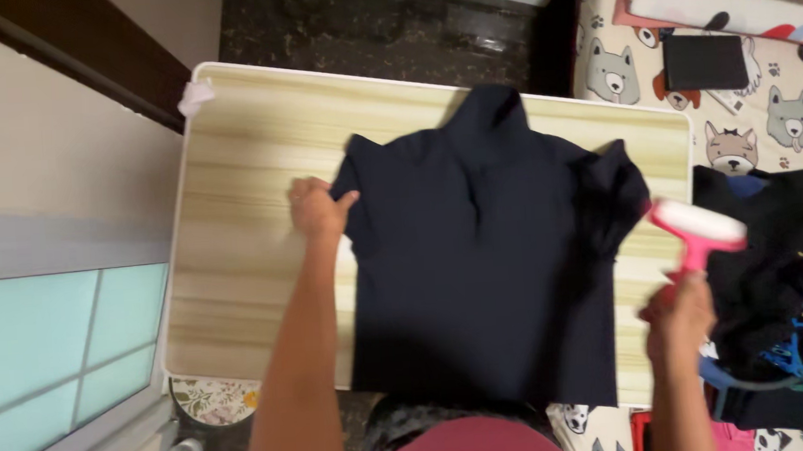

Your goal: The person lays a dark polo shirt on a folding board, uses a pink lint roller to remove lint from both sides, then folds the shirt neatly. The folded shirt is placed on a bed with other clothes.

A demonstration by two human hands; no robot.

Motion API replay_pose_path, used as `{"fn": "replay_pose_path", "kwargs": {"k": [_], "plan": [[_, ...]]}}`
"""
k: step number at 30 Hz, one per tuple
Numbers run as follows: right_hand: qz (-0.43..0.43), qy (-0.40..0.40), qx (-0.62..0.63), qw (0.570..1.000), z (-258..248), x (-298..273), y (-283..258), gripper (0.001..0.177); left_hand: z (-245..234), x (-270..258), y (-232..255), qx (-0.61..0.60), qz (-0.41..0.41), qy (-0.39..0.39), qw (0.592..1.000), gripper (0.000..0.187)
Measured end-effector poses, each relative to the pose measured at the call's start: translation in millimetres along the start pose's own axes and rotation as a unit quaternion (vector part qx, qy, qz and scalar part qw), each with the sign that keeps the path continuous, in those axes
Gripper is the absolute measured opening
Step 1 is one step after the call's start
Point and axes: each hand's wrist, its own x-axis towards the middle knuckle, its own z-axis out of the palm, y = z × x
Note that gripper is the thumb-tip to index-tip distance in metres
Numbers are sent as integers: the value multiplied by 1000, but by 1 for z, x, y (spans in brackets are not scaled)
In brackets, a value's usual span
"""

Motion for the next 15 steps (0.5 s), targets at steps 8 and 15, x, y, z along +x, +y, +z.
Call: {"fn": "replay_pose_path", "kwargs": {"k": [8,15], "plan": [[73,-352,1,933,232,-30,-64,35,28,-57,-106,-352,-100,-24,930,34],[-190,-486,-492,697,393,-67,-85,46,19,-96,-123,-607,-140,-33,782,56]]}}
